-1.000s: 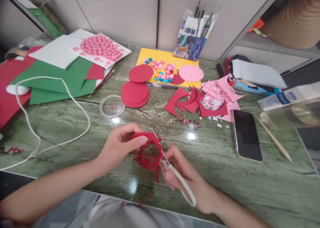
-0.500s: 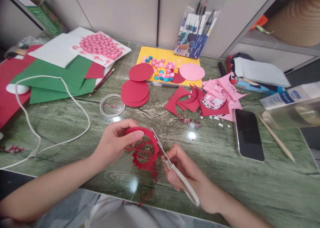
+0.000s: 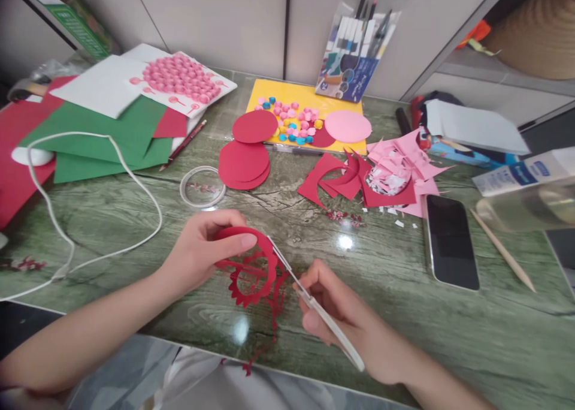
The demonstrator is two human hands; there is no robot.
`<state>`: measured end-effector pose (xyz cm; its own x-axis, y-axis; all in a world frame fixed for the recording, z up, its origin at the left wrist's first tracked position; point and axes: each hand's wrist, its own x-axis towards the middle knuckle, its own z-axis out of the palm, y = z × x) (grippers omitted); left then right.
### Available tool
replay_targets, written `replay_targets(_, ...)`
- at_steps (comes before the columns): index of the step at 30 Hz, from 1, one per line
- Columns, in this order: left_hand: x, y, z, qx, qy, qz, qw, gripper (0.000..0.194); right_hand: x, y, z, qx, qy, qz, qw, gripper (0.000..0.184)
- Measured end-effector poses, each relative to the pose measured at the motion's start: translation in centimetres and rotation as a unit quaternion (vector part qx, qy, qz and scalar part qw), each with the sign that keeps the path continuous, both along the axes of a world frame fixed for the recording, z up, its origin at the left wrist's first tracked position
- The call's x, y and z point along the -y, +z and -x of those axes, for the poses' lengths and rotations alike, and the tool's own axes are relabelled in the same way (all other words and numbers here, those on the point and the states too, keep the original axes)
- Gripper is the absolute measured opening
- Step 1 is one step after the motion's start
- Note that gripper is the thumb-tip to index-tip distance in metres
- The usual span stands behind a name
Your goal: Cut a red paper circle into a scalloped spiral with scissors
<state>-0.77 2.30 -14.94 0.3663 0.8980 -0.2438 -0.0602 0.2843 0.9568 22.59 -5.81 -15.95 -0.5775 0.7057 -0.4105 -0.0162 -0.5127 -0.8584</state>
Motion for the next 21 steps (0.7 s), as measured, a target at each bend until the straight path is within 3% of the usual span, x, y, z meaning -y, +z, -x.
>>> replay_targets(7,-0.5,0.3,0.1,-0.006,-0.029,0.008,1.000,0.025,-0.2,0.6,-0.2,-0.001,0.014,0.020,1.000,0.036)
replay_targets(11,-0.3,-0.1,-0.1,0.004,-0.011,0.001,1.000,0.026,-0.4,1.1,0.2,-0.004,0.009,0.023,1.000,0.039)
replay_targets(21,0.1,-0.3,-0.4,0.012,-0.012,0.020,1.000,0.027,0.3,-0.7,0.7,-0.012,-0.020,-0.004,1.000,0.050)
